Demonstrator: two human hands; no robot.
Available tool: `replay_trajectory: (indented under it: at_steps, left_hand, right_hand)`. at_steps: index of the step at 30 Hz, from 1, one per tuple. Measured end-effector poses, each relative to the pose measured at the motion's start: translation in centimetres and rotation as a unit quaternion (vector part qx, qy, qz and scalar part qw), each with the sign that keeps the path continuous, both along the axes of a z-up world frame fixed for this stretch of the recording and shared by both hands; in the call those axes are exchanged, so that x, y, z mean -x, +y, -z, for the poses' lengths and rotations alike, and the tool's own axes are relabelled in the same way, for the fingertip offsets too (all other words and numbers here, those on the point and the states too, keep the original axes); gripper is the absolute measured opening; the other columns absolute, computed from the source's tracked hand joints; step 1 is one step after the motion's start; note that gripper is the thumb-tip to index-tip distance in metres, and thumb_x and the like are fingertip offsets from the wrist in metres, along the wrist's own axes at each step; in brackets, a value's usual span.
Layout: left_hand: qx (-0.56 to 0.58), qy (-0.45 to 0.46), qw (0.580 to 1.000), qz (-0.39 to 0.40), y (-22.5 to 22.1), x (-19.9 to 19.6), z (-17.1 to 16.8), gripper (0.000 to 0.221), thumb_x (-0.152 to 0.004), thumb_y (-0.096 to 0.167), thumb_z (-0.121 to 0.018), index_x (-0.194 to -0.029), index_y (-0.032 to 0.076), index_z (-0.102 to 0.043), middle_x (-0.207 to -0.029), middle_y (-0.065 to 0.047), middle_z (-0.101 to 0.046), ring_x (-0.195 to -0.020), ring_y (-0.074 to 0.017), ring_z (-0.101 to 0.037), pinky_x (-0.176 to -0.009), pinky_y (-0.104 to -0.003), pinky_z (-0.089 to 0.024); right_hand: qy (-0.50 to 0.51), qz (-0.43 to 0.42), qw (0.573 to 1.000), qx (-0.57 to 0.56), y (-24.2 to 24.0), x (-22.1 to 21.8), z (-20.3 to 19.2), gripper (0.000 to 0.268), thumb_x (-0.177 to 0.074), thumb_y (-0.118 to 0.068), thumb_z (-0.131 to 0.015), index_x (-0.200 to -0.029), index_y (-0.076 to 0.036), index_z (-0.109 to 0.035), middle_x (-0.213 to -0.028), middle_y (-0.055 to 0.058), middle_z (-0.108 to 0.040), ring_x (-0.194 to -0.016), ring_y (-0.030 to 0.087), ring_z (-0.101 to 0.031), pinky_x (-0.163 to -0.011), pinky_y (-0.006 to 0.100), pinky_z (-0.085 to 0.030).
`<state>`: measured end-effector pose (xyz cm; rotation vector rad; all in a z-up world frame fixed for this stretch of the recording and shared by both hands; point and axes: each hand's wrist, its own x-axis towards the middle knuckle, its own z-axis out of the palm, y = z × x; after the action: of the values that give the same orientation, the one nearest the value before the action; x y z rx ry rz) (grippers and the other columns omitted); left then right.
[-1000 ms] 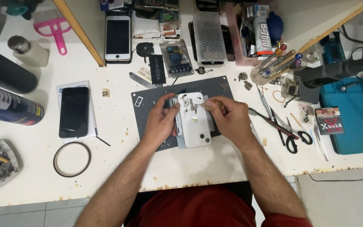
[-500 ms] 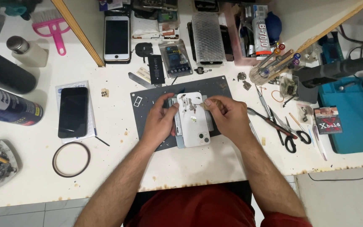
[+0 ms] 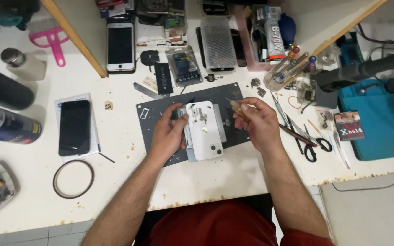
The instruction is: Cleaning and preparing a smartphone chassis during a back glass replacement procedure using a brush and vacuum hose.
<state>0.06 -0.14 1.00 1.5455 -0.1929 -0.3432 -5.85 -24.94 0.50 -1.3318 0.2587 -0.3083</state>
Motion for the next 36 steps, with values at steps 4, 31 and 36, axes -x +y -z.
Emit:
replay_trajectory:
  at_steps: [4,31,36]
  left_hand:
    - [-0.021,0.01,1.0,-0.001,-0.2,0.5,-1.2,0.047,-0.1,0.018,-0.053,-0.139,-0.008,-0.049,-0.069,-0.02,-0.065,-0.039,-0.0218,-0.062,-0.031,-0.028,-0.045]
    - [-0.111,-0.56,0.8,-0.185,1.8,-1.3,1.6,0.011,-0.096,0.002,-0.063,-0.087,-0.003,-0.067,-0.085,-0.011,-0.064,-0.08,-0.026,-0.056,-0.073,-0.035,-0.046]
    - [-0.31,-0.412,0.844,-0.15,3.9,-0.9,2.2,0.022,-0.096,0.025,-0.066,-0.082,0.009,-0.071,-0.06,-0.007,-0.067,-0.049,-0.0267,-0.06,-0.051,-0.04,-0.048]
  right_hand:
    - [-0.066,0.061,0.995,-0.04,-3.6,0.8,-0.2,0.019,-0.09,-0.008,-0.069,-0.107,-0.006,-0.06,-0.093,0.013,-0.074,-0.09,0.021,-0.074,-0.08,0.029,-0.06]
    - [-0.041,0.219,0.723,0.654,-9.0,15.6,0.7,0.016,-0.098,-0.018,-0.073,-0.09,-0.004,-0.071,-0.082,0.006,-0.069,-0.074,0.02,-0.064,-0.07,0.034,-0.051]
    - [0.252,0.281,0.611,0.696,-12.8,22.1,4.1,0.057,-0.099,-0.037,-0.069,-0.151,-0.013,-0.068,-0.114,0.002,-0.08,-0.102,0.02,-0.075,-0.088,0.036,-0.061]
